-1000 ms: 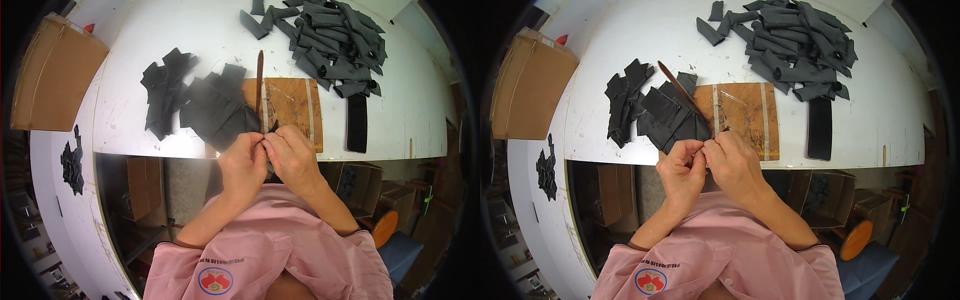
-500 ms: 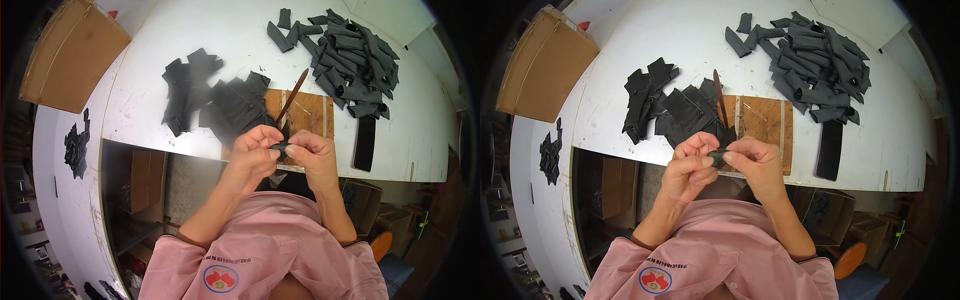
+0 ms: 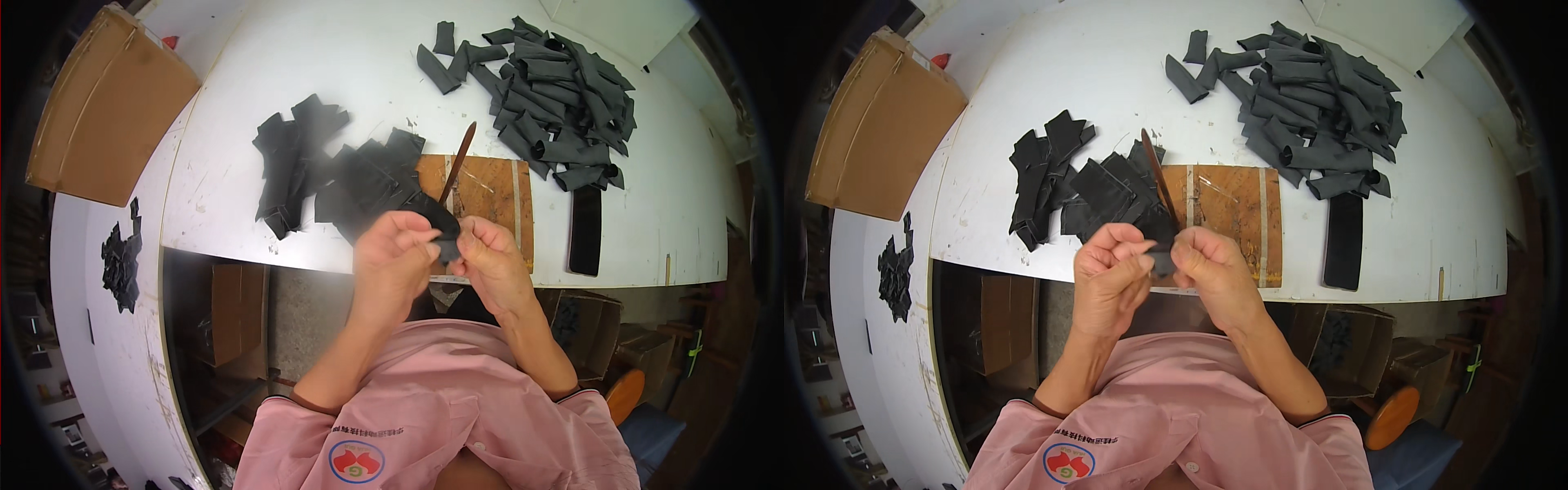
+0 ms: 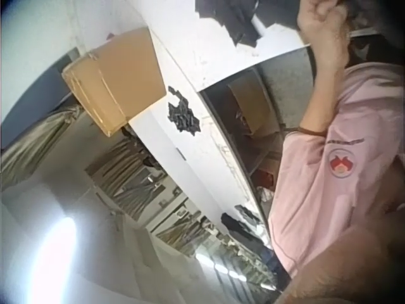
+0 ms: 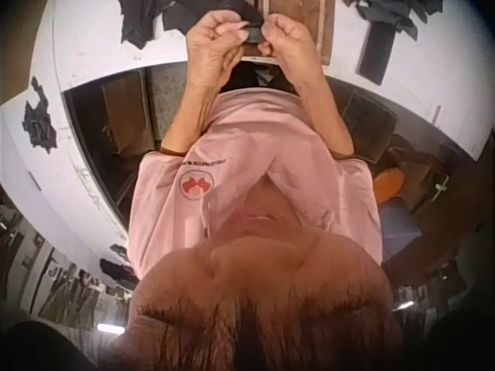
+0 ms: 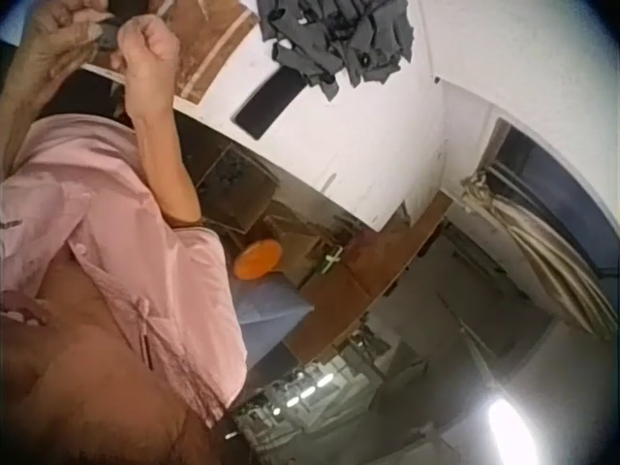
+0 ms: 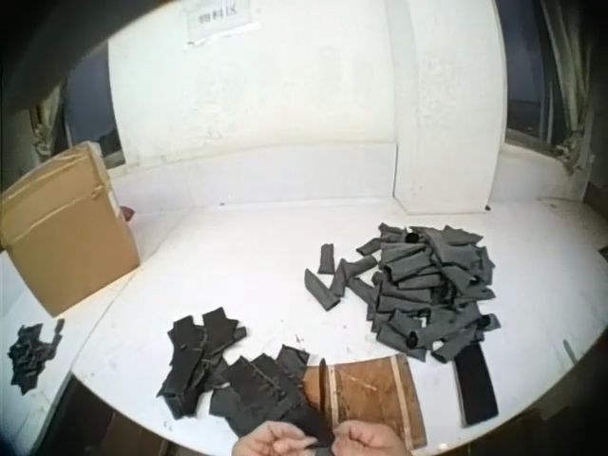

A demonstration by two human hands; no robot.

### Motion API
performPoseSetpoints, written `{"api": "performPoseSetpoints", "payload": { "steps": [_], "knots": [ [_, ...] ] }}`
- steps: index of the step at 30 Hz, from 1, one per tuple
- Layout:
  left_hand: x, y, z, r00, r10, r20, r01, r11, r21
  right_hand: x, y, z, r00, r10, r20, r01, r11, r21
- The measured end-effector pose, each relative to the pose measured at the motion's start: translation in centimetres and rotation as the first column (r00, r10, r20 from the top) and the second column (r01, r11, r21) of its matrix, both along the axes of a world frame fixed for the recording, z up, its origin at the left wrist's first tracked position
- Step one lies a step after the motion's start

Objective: Folding pieces of black synthetic material or fabric in a manufacturing setting.

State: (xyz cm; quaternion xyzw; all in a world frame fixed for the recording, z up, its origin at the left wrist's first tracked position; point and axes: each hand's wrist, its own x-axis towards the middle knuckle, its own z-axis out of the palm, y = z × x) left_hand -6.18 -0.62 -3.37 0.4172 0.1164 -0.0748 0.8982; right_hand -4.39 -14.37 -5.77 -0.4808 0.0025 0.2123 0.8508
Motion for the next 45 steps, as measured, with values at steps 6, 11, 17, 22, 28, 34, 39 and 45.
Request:
{"api": "performPoseSetpoints", "payload": {
  "steps": [6, 11, 17, 22, 28, 34, 39, 45],
  "knots": [
    [-1.1, 0.5, 4.0, 0.905, -0.407, 0.122, 0.414, 0.781, -0.467, 0.4, -0.3, 1.7, 0.942, 0.017, 0.336, -0.052, 0.994, 0.095],
    [-0.8, -1.3, 2.8, 0.899, 0.019, 0.437, -0.300, 0.753, 0.585, 1.8, -0.5, 4.1, 0.845, -0.023, 0.534, 0.093, 0.990, -0.105],
    [1.4, -1.9, 5.2, 0.828, 0.149, 0.541, -0.423, 0.799, 0.427, 2.4, 0.2, 8.9, 0.679, -0.023, 0.734, 0.386, 0.861, -0.330],
    [4.2, 0.1, 7.6, 0.913, -0.077, 0.401, 0.231, 0.907, -0.352, 4.9, -0.4, 12.3, 0.788, 0.134, 0.601, 0.149, 0.905, -0.398],
    [6.5, 0.7, 5.7, 0.934, -0.298, 0.199, 0.298, 0.340, -0.892, 7.7, -0.6, 9.5, 0.939, 0.198, 0.280, -0.142, 0.968, -0.208],
    [6.8, 0.4, 1.6, 0.972, -0.219, -0.081, 0.050, 0.534, -0.844, 7.5, 0.0, 4.2, 0.993, 0.107, 0.047, -0.101, 0.988, -0.121],
    [7.4, 0.7, 3.9, 0.978, -0.207, -0.030, 0.006, 0.171, -0.985, 8.4, 0.8, 6.9, 0.961, 0.189, 0.200, -0.163, 0.977, -0.141],
    [6.1, 1.0, 0.2, 0.965, -0.263, -0.008, 0.201, 0.755, -0.624, 8.6, -0.8, 2.0, 0.960, 0.281, 0.010, -0.279, 0.957, -0.083]
  ]
}}
